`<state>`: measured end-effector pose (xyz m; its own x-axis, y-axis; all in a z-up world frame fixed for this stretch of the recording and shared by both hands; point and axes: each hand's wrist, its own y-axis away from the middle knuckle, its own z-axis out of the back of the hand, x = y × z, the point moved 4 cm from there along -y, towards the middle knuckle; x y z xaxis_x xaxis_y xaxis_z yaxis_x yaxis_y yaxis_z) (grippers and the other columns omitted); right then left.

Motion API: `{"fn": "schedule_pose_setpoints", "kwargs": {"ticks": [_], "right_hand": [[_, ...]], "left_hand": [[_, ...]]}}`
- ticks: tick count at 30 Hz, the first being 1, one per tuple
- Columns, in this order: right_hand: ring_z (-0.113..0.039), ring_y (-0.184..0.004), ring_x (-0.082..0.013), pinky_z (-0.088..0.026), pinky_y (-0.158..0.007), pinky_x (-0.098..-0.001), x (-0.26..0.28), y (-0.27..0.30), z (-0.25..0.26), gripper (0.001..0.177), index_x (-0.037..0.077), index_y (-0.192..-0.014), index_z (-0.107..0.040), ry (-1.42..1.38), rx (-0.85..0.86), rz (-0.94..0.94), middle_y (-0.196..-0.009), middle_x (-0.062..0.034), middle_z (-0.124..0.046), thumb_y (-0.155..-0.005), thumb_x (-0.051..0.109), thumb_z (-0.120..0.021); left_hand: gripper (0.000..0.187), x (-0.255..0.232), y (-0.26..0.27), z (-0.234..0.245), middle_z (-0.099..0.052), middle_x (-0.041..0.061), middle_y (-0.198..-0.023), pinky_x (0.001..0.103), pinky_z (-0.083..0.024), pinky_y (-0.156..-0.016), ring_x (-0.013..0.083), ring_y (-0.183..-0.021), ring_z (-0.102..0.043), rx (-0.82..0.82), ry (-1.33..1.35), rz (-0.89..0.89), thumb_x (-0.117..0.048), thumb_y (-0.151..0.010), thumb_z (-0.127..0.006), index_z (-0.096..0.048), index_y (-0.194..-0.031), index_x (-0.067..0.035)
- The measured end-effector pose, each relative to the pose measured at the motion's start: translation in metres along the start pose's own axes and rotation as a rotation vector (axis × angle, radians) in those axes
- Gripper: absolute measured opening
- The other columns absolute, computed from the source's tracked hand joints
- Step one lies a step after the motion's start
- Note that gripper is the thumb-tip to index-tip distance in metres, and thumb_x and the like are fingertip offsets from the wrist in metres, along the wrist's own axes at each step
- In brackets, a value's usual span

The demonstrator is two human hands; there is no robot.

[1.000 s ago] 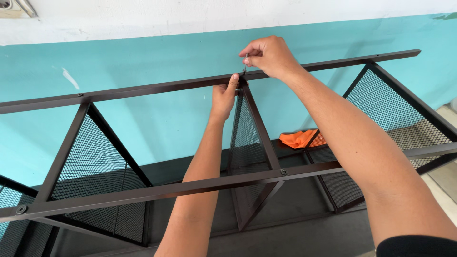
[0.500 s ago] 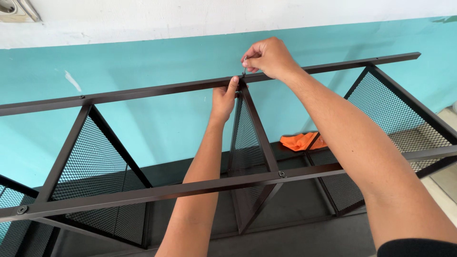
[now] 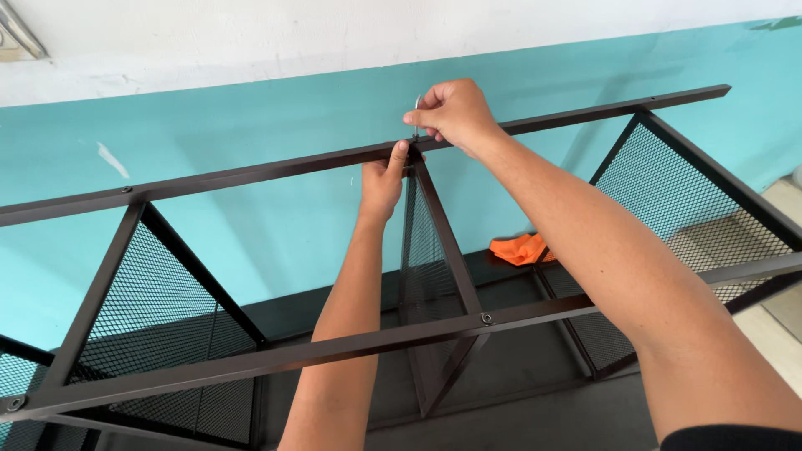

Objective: The person assembles a black metal mesh shelving unit by hand-tightening screws at multiple joints on the top frame. They retrieve additional screws from a red tray and continue securing the frame connections.

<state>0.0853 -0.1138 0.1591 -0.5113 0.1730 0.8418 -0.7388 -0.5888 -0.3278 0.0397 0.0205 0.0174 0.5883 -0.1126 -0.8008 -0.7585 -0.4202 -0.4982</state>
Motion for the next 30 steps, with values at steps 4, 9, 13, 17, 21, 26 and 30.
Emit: {"fn": "schedule_pose_setpoints", "kwargs": {"ticks": [4,9,13,17,21,26,30], "right_hand": [[-0.067,-0.065,-0.0104,-0.056,-0.053,-0.0259,-0.003,0.0,0.0,0.015,0.0,-0.087,-0.066,-0.116,0.076,-0.047,-0.083,-0.0089,-0.073,-0.086,0.008,-0.079],[-0.073,-0.074,-0.012,-0.065,-0.066,-0.0248,-0.006,0.0,0.002,0.008,0.001,-0.098,-0.069,-0.275,0.211,-0.115,-0.094,-0.0124,-0.076,-0.091,0.004,-0.07],[-0.067,-0.071,-0.0081,-0.057,-0.058,-0.0228,-0.009,-0.003,0.004,0.009,-0.001,-0.096,-0.075,-0.176,0.215,-0.07,-0.104,-0.0099,-0.078,-0.093,0.004,-0.068],[-0.067,-0.072,-0.005,-0.052,-0.055,-0.0204,-0.016,-0.005,0.005,0.007,-0.002,-0.088,-0.075,-0.133,0.169,0.049,-0.106,-0.0116,-0.078,-0.092,0.003,-0.071],[-0.059,-0.064,-0.0072,-0.046,-0.052,-0.0215,-0.022,-0.004,0.005,0.008,-0.001,-0.092,-0.077,-0.158,0.087,0.031,-0.095,-0.0106,-0.077,-0.087,0.006,-0.08],[-0.071,-0.074,-0.0056,-0.058,-0.065,-0.0197,-0.017,-0.003,0.003,0.016,0.002,-0.092,-0.078,-0.045,0.044,0.113,-0.083,-0.0042,-0.077,-0.082,0.012,-0.086],[-0.069,-0.071,-0.0087,-0.055,-0.061,-0.0251,-0.015,-0.003,0.002,0.016,0.004,-0.089,-0.079,0.078,-0.019,0.096,-0.08,-0.0043,-0.077,-0.081,0.015,-0.087]], "left_hand": [[0.029,-0.005,0.0,-0.004,-0.074,0.008,-0.097,0.033,-0.058,-0.072,0.0173,-0.087,-0.073,0.011,-0.006,0.018,-0.028,-0.103,-0.06,-0.065,-0.112,-0.001],[0.033,-0.007,0.001,-0.004,-0.076,0.009,-0.095,0.033,-0.058,-0.073,0.016,-0.086,-0.071,0.006,-0.07,0.032,-0.033,-0.105,-0.059,-0.068,-0.107,-0.001],[0.034,-0.002,-0.001,-0.002,-0.076,0.009,-0.094,0.033,-0.058,-0.073,0.0157,-0.086,-0.071,-0.002,-0.068,0.035,-0.034,-0.104,-0.06,-0.069,-0.105,-0.001],[0.035,0.0,-0.001,-0.001,-0.076,0.009,-0.094,0.033,-0.057,-0.074,0.0162,-0.086,-0.071,0.014,-0.063,0.034,-0.034,-0.105,-0.06,-0.068,-0.105,0.0],[0.033,-0.005,0.0,-0.002,-0.076,0.009,-0.095,0.034,-0.06,-0.075,0.0178,-0.088,-0.073,0.012,-0.003,0.035,-0.033,-0.103,-0.062,-0.067,-0.109,-0.001],[0.031,-0.011,0.004,-0.003,-0.073,0.007,-0.096,0.034,-0.059,-0.075,0.0172,-0.089,-0.072,0.02,0.019,0.027,-0.032,-0.103,-0.062,-0.066,-0.113,-0.002],[0.032,-0.01,0.001,-0.003,-0.075,0.008,-0.096,0.033,-0.058,-0.074,0.0174,-0.09,-0.073,0.005,-0.012,0.051,-0.032,-0.104,-0.061,-0.066,-0.111,-0.001]]}}
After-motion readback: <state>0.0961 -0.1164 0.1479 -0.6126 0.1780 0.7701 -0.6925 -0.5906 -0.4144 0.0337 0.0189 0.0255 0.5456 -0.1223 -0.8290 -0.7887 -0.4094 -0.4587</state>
